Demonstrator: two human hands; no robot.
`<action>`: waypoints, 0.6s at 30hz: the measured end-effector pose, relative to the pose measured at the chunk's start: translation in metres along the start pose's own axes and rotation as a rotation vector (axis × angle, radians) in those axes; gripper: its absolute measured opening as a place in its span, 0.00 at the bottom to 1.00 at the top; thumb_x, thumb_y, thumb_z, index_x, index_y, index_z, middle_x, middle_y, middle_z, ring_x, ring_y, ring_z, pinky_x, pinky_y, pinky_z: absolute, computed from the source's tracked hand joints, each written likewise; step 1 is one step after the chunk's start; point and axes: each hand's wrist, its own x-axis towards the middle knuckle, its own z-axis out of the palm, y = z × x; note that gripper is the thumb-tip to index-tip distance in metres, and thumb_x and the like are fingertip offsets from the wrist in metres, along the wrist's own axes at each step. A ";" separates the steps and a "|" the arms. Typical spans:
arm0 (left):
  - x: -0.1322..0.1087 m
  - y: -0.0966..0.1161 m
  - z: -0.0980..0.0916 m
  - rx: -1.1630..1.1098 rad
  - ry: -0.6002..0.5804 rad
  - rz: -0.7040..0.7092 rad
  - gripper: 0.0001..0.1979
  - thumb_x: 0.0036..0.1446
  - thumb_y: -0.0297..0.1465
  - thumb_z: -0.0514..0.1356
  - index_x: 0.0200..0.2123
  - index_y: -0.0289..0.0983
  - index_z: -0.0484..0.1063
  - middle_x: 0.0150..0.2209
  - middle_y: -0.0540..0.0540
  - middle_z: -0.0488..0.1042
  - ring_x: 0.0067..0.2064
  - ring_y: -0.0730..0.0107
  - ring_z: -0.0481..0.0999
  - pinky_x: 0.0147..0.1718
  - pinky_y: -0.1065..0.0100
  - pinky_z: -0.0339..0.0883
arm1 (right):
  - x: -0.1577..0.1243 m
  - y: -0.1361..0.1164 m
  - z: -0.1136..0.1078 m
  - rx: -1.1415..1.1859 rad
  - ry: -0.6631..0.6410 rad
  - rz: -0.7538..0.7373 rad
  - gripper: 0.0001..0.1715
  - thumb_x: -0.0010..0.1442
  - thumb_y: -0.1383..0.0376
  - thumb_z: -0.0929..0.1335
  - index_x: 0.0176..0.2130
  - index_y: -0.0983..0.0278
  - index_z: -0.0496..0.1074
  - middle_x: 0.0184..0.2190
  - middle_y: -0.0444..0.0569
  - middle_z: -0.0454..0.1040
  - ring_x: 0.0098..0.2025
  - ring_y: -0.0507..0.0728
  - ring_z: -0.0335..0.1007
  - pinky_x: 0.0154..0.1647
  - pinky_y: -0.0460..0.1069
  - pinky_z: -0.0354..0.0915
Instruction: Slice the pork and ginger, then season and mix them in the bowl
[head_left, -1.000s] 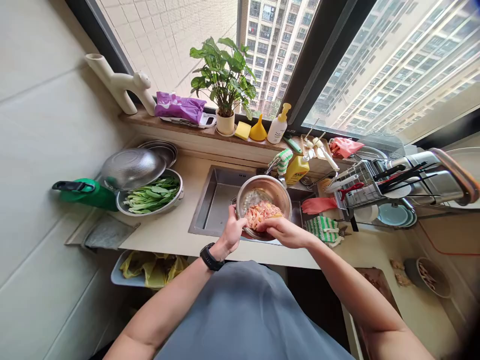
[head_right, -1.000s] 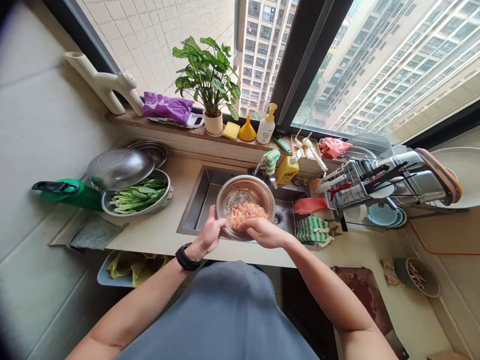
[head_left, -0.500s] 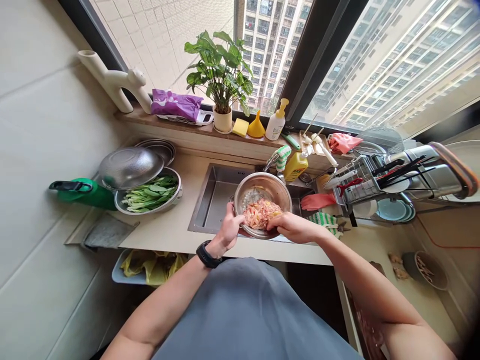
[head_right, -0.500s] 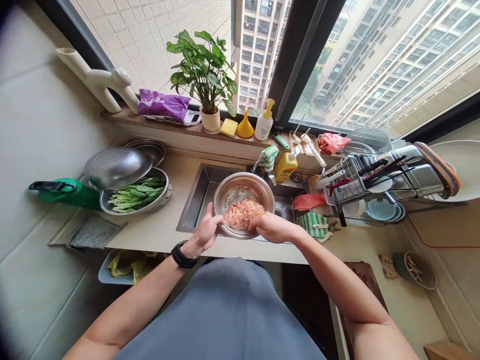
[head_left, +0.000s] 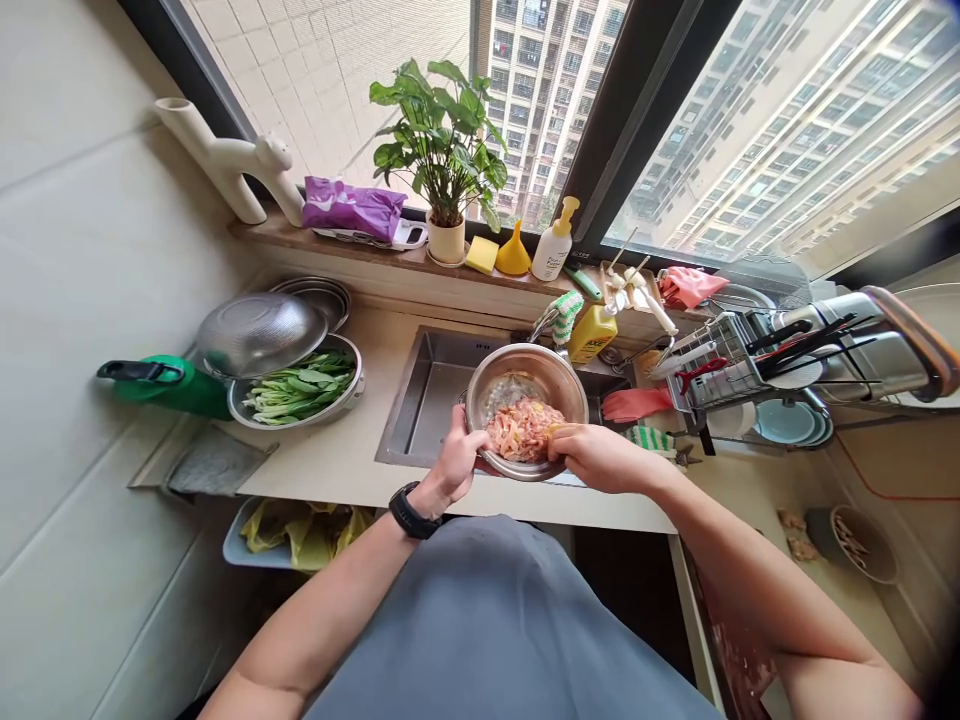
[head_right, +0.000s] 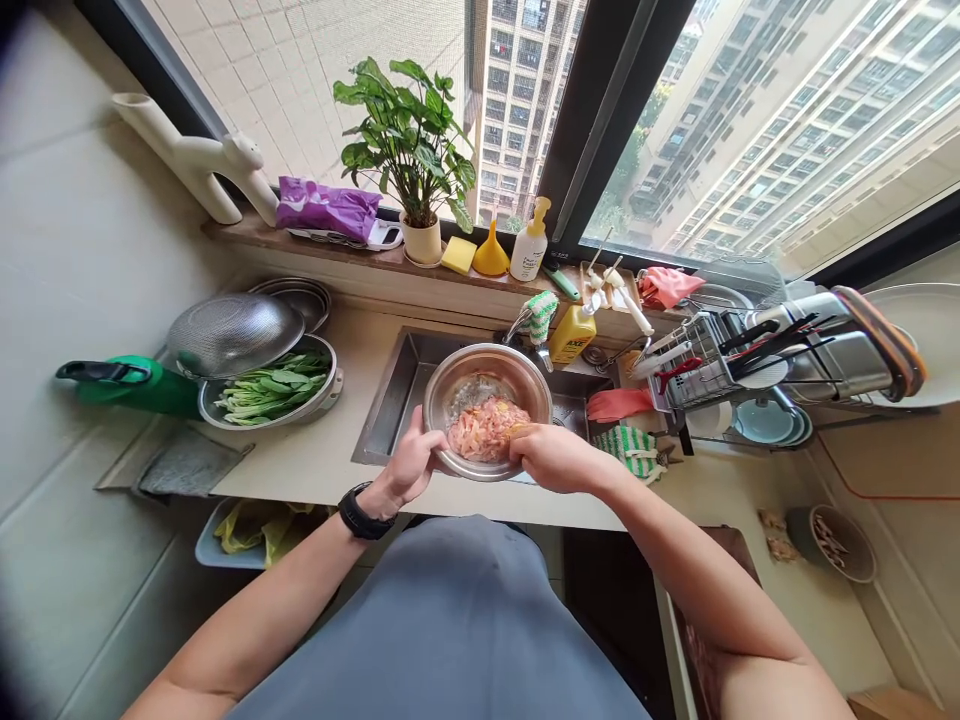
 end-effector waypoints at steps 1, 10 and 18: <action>0.000 0.001 0.000 -0.005 0.003 0.003 0.24 0.37 0.27 0.58 0.42 0.42 0.57 0.35 0.55 0.68 0.27 0.76 0.70 0.24 0.72 0.70 | 0.000 0.000 0.000 -0.023 -0.042 0.005 0.17 0.56 0.77 0.61 0.32 0.62 0.75 0.34 0.46 0.78 0.37 0.54 0.72 0.40 0.47 0.64; -0.001 0.001 0.003 -0.023 0.012 0.054 0.25 0.38 0.27 0.58 0.43 0.43 0.57 0.40 0.53 0.69 0.29 0.76 0.71 0.22 0.76 0.68 | 0.003 0.001 0.000 -0.230 -0.039 0.002 0.13 0.58 0.77 0.63 0.30 0.65 0.73 0.32 0.48 0.76 0.35 0.52 0.69 0.36 0.46 0.58; 0.002 -0.003 0.000 -0.011 -0.016 0.092 0.25 0.40 0.27 0.58 0.46 0.43 0.58 0.41 0.52 0.70 0.30 0.75 0.71 0.22 0.73 0.69 | 0.002 0.012 0.002 -0.318 0.050 0.004 0.13 0.59 0.75 0.63 0.30 0.64 0.74 0.32 0.49 0.77 0.38 0.55 0.71 0.41 0.47 0.63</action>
